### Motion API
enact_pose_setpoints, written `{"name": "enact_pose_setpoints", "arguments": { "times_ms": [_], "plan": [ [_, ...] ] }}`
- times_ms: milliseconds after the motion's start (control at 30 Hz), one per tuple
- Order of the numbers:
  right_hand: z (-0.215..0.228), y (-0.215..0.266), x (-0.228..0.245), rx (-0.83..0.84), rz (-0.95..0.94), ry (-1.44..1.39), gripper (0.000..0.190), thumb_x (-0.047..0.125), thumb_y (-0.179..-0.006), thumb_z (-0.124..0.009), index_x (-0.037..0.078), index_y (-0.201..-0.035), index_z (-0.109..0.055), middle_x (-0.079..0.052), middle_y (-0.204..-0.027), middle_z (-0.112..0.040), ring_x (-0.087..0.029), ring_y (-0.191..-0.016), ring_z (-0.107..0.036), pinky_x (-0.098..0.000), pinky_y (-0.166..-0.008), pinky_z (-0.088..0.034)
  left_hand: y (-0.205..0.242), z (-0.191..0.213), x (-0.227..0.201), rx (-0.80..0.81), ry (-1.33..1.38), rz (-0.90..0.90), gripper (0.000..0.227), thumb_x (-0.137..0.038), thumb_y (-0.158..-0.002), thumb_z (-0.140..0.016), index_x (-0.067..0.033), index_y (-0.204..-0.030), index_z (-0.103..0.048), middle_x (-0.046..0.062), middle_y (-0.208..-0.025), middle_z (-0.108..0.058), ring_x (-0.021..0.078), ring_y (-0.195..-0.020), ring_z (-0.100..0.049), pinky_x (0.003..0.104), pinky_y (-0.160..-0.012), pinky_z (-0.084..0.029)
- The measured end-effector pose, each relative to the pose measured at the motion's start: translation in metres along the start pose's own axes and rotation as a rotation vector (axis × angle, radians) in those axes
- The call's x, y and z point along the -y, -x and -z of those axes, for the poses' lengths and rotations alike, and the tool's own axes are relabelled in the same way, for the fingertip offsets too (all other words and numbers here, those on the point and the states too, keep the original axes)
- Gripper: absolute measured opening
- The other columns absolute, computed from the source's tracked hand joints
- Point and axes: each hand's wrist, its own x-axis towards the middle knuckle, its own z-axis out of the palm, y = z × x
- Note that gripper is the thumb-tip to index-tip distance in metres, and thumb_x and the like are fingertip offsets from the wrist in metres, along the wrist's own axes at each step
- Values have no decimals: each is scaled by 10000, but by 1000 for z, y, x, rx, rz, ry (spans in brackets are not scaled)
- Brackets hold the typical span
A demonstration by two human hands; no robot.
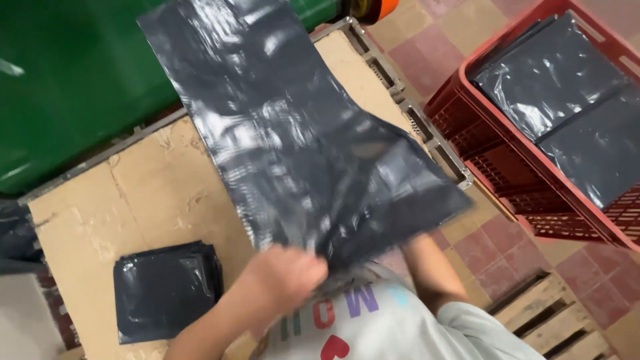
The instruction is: The person repeatedly folds black plastic polybags on a wooden table and places them into a red basket. The person handles the bags one at a time, folding them in half and then in half again before stacking them in the basket.
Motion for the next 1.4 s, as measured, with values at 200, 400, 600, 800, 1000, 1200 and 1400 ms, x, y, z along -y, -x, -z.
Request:
{"name": "enact_pose_setpoints", "arguments": {
  "times_ms": [200, 400, 600, 800, 1000, 1200, 1400],
  "plan": [
    [60, 41, 87, 10, 311, 64, 291, 343, -859, -663, 84, -991, -683, -78, -930, -734, -225, -907, -718, -347, -862, -574, 30, 107, 19, 326, 762, -364, 208, -71, -1117, -387, -31, -1054, -581, 76, -943, -555, 245, -779, -536, 338, -626, -381],
    [80, -42, 74, -151, 99, 367, 82, 132, -872, -725, 128, -792, -705, -27, -808, -733, -135, -743, -685, -309, -778, -543, 97, 37, 176, 239, 918, 708, 562, -121, -695, -823, -137, -1241, -691, 5, -1201, -790, 118, -878, -838, 273, -734, -697],
    [62, -200, -49, -90, -211, 347, 268, 196, -774, -702, 83, -1009, -640, -81, -1006, -682, -200, -948, -643, -341, -870, -493, 52, -101, 267, -776, 1588, 1356, 969, -897, -727, -278, -226, -1326, -637, 13, -1414, -597, 251, -1357, -539, 379, -1155, -418],
    [62, -252, -145, -213, -560, 401, 571, 335, -744, -859, 50, -1206, -681, -188, -1080, -709, -322, -1036, -684, -430, -864, -543, 140, -303, 301, -404, 812, 1757, 608, -635, -934, -680, -121, -1258, -654, 99, -1211, -671, 287, -1128, -635, 406, -786, -564],
    [63, -271, -134, -223, -403, 633, 605, 332, -753, -835, 142, -1261, -564, -131, -1173, -697, -320, -1146, -645, -455, -950, -526, 78, -231, 261, -206, 312, 1556, 460, -332, -1052, -530, 32, -1330, -571, 272, -1237, -640, 400, -1170, -615, 495, -962, -508],
    [22, -266, -100, -264, -162, 1010, 607, 231, -821, -798, 53, -1309, -484, -164, -1172, -550, -413, -1102, -621, -521, -931, -529, 52, -216, 249, -67, 145, 1641, 395, -296, -1045, -529, -6, -1312, -556, 239, -1123, -694, 372, -1058, -679, 497, -889, -550],
    [18, -306, -118, -325, -266, 1099, 756, 382, -735, -873, 29, -1282, -488, -169, -1145, -547, -383, -1125, -583, -502, -955, -518, 57, -238, 260, 4, -1, 1646, 326, -282, -1080, -444, -8, -1233, -529, 207, -888, -727, 336, -856, -741, 428, -741, -607]
  ]
}}
